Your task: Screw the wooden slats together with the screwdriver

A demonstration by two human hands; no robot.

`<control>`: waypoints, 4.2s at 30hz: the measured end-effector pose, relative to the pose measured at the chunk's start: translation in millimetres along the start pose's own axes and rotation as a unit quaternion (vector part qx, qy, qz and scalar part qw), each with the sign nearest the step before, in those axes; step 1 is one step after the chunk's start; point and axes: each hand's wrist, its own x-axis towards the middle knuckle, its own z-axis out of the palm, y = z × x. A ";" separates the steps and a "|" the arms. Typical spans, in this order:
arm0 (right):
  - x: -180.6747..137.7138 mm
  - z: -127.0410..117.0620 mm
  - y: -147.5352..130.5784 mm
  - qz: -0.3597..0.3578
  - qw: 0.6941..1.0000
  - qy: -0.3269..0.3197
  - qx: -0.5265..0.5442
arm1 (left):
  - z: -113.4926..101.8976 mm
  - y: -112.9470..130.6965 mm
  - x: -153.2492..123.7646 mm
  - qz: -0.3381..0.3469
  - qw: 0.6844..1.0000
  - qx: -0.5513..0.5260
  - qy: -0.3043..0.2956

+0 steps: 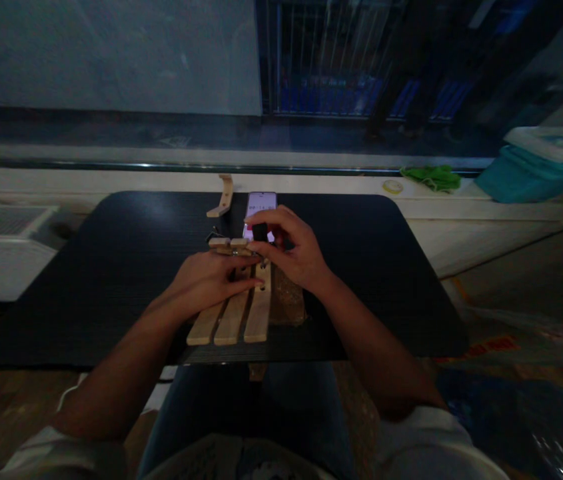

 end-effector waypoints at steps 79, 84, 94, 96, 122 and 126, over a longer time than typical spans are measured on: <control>-1.8 -2.6 -1.7 0.033 0.999 -0.017 -0.016 | -1.4 0.6 -0.3 -0.006 1.000 -0.025 -0.001; -1.1 -1.7 -0.9 0.026 0.999 -0.022 -0.009 | -1.3 -0.3 0.0 -0.003 1.000 -0.022 -0.004; -1.4 0.3 0.6 0.025 1.000 -0.005 -0.016 | -1.9 0.9 0.0 -0.008 1.000 -0.026 -0.005; -1.5 0.2 0.5 0.022 1.000 0.000 -0.019 | -2.3 1.1 -0.3 -0.008 1.000 -0.023 -0.006; 0.2 -7.3 -3.1 -0.013 0.999 -0.042 0.027 | -2.8 1.9 0.1 -0.006 1.000 -0.001 -0.009; 0.8 -6.6 -2.3 -0.017 0.999 -0.033 0.015 | -2.8 1.5 -0.1 -0.007 1.000 0.001 -0.011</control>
